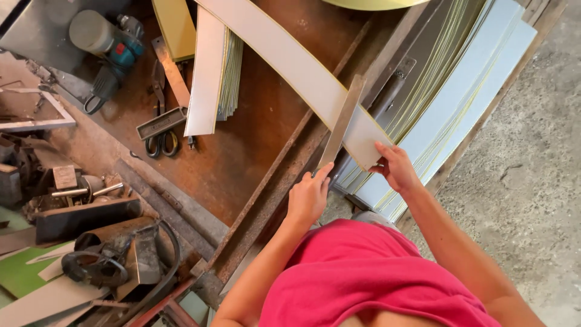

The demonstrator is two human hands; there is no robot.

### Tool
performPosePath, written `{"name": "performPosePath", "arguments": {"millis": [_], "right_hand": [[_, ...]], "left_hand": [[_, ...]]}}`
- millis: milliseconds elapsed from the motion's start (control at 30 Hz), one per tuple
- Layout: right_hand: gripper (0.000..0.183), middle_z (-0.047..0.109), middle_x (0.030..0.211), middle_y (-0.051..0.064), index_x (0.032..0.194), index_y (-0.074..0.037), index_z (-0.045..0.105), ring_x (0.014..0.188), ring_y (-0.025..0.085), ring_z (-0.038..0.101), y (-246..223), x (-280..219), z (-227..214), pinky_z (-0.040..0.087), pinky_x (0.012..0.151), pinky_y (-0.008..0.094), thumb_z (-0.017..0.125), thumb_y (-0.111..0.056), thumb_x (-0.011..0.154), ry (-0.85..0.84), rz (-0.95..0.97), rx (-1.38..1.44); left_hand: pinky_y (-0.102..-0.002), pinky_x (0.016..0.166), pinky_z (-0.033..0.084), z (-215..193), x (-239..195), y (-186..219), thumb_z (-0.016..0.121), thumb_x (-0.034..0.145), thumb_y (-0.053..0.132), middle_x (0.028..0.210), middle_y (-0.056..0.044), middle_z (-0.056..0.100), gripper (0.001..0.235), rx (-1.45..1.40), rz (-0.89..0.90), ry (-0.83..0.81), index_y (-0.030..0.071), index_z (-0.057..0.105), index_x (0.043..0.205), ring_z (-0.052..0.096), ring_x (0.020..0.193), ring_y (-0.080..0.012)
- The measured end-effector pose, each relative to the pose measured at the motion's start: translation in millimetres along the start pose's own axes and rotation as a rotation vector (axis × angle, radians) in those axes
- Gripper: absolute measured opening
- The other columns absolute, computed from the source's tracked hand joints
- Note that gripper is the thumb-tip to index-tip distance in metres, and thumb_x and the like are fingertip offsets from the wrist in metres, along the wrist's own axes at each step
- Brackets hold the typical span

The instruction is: Filing or sanding the edges of curved metal strips on a workshop bench.

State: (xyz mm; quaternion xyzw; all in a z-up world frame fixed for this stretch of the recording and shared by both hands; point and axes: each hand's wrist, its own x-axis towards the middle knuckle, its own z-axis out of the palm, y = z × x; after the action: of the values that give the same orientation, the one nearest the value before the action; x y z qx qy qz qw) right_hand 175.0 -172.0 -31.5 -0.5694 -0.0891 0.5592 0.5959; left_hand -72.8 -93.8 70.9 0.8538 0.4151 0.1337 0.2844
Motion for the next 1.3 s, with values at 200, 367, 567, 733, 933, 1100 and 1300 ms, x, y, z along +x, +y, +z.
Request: {"name": "performPosePath", "arguments": {"millis": [200, 367, 567, 733, 933, 1100, 1300], "right_hand": [[0.036, 0.073, 0.107, 0.007, 0.121, -0.002, 0.067, 0.092, 0.018, 0.071, -2, -2, 1, 0.061, 0.075, 0.037, 0.062, -0.032, 0.102, -0.011, 0.038, 0.042], [0.039, 0.073, 0.109, 0.008, 0.123, 0.001, 0.066, 0.096, 0.019, 0.072, -3, 7, -8, 0.062, 0.077, 0.037, 0.063, -0.032, 0.102, -0.025, 0.063, 0.023], [0.059, 0.066, 0.122, 0.013, 0.150, -0.008, 0.048, 0.099, 0.023, 0.067, -39, 21, 5, 0.058, 0.077, 0.038, 0.068, -0.031, 0.100, 0.133, -0.340, -0.554], [0.066, 0.071, 0.118, 0.019, 0.153, -0.011, 0.042, 0.102, 0.035, 0.070, -87, 32, 64, 0.054, 0.085, 0.045, 0.065, -0.038, 0.097, 0.125, -0.330, -1.095], [0.055, 0.071, 0.116, 0.021, 0.145, -0.017, 0.054, 0.106, 0.041, 0.068, -72, 32, 59, 0.052, 0.089, 0.049, 0.062, -0.042, 0.097, 0.101, -0.262, -1.103], [0.051, 0.073, 0.112, 0.020, 0.142, -0.017, 0.057, 0.103, 0.038, 0.070, -68, 26, 47, 0.053, 0.087, 0.047, 0.062, -0.041, 0.097, 0.130, -0.252, -1.097], [0.050, 0.074, 0.111, 0.020, 0.142, -0.016, 0.057, 0.100, 0.036, 0.071, -67, 15, 35, 0.054, 0.085, 0.046, 0.063, -0.039, 0.097, 0.114, -0.241, -1.099]], "left_hand": [[-0.053, 0.061, 0.054, -24, 1, 22, 0.062, 0.101, 0.024, 0.087, -0.021, 0.065, 0.042, -0.016, -0.035, 0.034, 0.028, 0.058, 0.142, 0.066, 0.066, -0.0426], [-0.055, 0.066, 0.055, 0, 6, -3, 0.061, 0.099, 0.025, 0.089, -0.024, 0.066, 0.043, 0.031, -0.113, -0.069, 0.028, 0.058, 0.142, 0.068, 0.073, -0.0450], [-0.056, 0.066, 0.055, 1, 9, -8, 0.059, 0.101, 0.022, 0.092, -0.025, 0.066, 0.044, 0.037, -0.098, -0.084, 0.028, 0.055, 0.145, 0.068, 0.074, -0.0460], [-0.056, 0.069, 0.054, -6, 12, -3, 0.064, 0.098, 0.024, 0.089, -0.020, 0.069, 0.039, -0.063, -0.064, 0.001, 0.028, 0.062, 0.137, 0.068, 0.077, -0.0450], [-0.055, 0.064, 0.054, -18, 3, 10, 0.063, 0.099, 0.021, 0.092, -0.022, 0.065, 0.041, -0.040, -0.086, 0.029, 0.029, 0.061, 0.140, 0.067, 0.072, -0.0442], [-0.055, 0.066, 0.055, -7, 11, 2, 0.063, 0.097, 0.020, 0.090, -0.021, 0.066, 0.043, -0.025, -0.083, -0.006, 0.031, 0.062, 0.139, 0.067, 0.074, -0.0443], [-0.055, 0.064, 0.054, -18, 5, 13, 0.062, 0.100, 0.022, 0.091, -0.021, 0.066, 0.047, -0.026, -0.059, 0.051, 0.030, 0.055, 0.145, 0.067, 0.070, -0.0438]]}}
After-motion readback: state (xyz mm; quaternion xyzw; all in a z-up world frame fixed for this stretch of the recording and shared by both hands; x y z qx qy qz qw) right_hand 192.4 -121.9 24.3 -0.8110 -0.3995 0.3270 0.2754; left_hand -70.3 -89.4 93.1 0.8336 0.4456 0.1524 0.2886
